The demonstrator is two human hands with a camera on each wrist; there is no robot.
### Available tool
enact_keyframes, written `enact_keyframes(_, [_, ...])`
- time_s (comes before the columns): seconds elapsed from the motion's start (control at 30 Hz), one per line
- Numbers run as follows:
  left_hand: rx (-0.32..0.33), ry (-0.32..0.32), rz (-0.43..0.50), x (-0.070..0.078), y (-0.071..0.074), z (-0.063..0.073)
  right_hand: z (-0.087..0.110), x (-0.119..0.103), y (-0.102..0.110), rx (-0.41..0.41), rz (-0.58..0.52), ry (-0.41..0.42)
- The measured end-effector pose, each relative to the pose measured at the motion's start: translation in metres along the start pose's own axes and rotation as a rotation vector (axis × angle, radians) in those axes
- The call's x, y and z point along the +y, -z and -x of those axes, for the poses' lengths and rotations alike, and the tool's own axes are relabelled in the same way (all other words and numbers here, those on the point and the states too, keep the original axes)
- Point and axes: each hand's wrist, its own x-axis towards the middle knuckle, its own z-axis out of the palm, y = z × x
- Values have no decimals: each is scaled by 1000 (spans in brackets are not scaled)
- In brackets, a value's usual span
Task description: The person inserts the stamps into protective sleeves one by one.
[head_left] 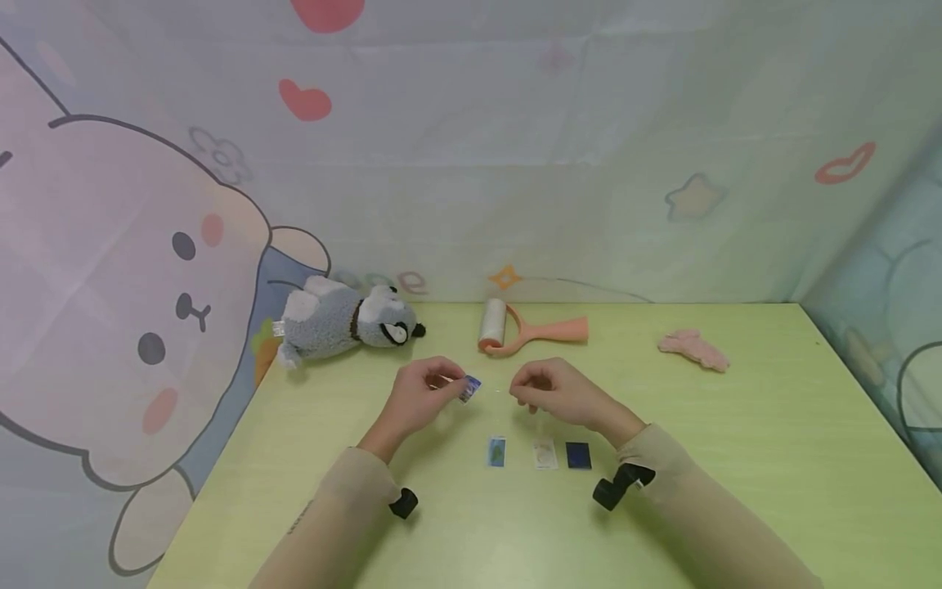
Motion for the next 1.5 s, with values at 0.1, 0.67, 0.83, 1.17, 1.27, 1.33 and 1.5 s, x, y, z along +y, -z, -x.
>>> enact_keyframes(0.1, [13, 71, 2, -3, 4, 2, 2, 1, 1, 0, 3, -13])
enact_keyframes(0.67, [-7, 213, -197, -26, 8, 0, 8, 9, 7, 8, 17, -29])
enact_keyframes(0.83, [3, 197, -315, -30, 4, 0, 9, 9, 6, 10, 18, -36])
enact_keyframes(1.17, [3, 191, -429, -24, 2, 0, 9, 11, 6, -5, 11, -41])
enact_keyframes(1.27, [3, 178, -437, -25, 1, -1, 9, 13, 6, -6, 8, -36])
enact_keyframes(1.33, [4, 172, -438, -26, 1, -1, 10, 13, 6, -7, 4, -30])
enact_keyframes(1.5, [3, 166, -449, -26, 0, -1, 10, 14, 4, -19, 22, 2])
